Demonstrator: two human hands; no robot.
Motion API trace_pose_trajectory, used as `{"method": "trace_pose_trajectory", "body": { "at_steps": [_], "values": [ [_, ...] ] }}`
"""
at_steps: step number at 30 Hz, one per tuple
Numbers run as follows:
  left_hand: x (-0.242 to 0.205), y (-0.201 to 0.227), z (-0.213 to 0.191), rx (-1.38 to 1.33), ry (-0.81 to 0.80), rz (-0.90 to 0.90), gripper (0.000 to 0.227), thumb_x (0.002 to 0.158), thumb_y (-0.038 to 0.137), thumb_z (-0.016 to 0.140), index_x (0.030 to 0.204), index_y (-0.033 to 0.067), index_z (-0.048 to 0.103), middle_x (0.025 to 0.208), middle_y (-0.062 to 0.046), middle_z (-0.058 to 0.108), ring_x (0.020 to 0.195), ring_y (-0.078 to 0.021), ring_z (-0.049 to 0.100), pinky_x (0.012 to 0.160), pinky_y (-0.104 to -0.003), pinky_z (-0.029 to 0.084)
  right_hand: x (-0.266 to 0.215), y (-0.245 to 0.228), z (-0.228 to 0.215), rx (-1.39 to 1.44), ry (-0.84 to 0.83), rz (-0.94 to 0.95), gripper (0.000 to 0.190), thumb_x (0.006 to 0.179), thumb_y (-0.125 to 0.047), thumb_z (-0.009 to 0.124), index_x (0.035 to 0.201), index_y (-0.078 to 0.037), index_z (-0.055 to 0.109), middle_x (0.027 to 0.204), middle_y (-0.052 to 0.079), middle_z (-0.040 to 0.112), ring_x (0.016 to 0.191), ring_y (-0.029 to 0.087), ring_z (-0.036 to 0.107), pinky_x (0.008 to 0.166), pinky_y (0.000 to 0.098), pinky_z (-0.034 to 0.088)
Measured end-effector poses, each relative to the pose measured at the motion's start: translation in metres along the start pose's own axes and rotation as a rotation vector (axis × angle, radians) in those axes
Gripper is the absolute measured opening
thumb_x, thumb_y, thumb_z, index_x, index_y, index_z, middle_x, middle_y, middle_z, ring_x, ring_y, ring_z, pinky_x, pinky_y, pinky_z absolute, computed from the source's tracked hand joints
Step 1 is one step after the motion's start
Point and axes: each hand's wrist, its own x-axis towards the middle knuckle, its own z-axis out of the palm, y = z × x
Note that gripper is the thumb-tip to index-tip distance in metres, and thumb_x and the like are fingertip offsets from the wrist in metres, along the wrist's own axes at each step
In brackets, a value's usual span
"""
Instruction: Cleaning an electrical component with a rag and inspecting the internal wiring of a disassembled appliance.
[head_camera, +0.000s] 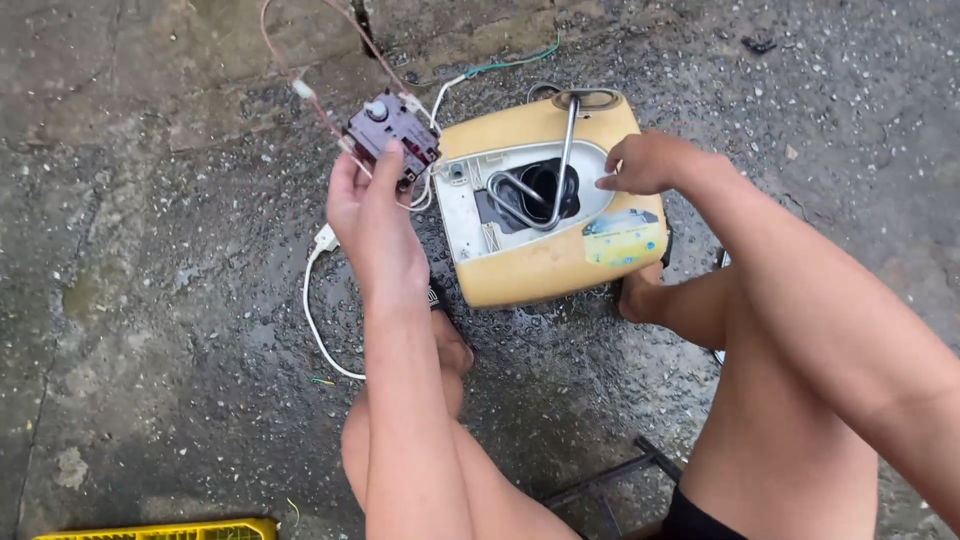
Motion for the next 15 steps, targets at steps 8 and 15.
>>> {"method": "trace_pose_trajectory", "body": {
  "at_steps": [8, 15],
  "values": [
    [-0.021, 0.002, 0.028, 0.069, -0.018, -0.032, 0.043, 0.091, 0.012, 0.074, 0.13, 0.0032, 0.057, 0.108, -0.005, 0.064, 0.099, -0.0135, 0.063, 0.079, -0.026, 0.052, -0.011, -0.027, 0.005, 0.68, -0.122, 0.119, 0.064, 0.094, -0.042, 0.068, 0.126, 0.012, 0.061, 0.1, 0.026, 0.075, 0.089, 0.033, 0.077, 0.079, 0.0385, 0.064],
    [-0.002, -0.017, 0.023, 0.206, -0.131, -0.011, 0.04, 0.095, 0.015, 0.072, 0.131, 0.0019, 0.059, 0.112, -0.011, 0.069, 0.107, -0.0189, 0.066, 0.087, -0.034, 0.056, 0.003, -0.054, 0.023, 0.794, -0.074, 0.174, 0.056, 0.089, -0.042, 0.078, 0.101, 0.012, 0.067, 0.089, 0.026, 0.072, 0.073, 0.031, 0.077, 0.067, 0.0341, 0.066]
  ]
}}
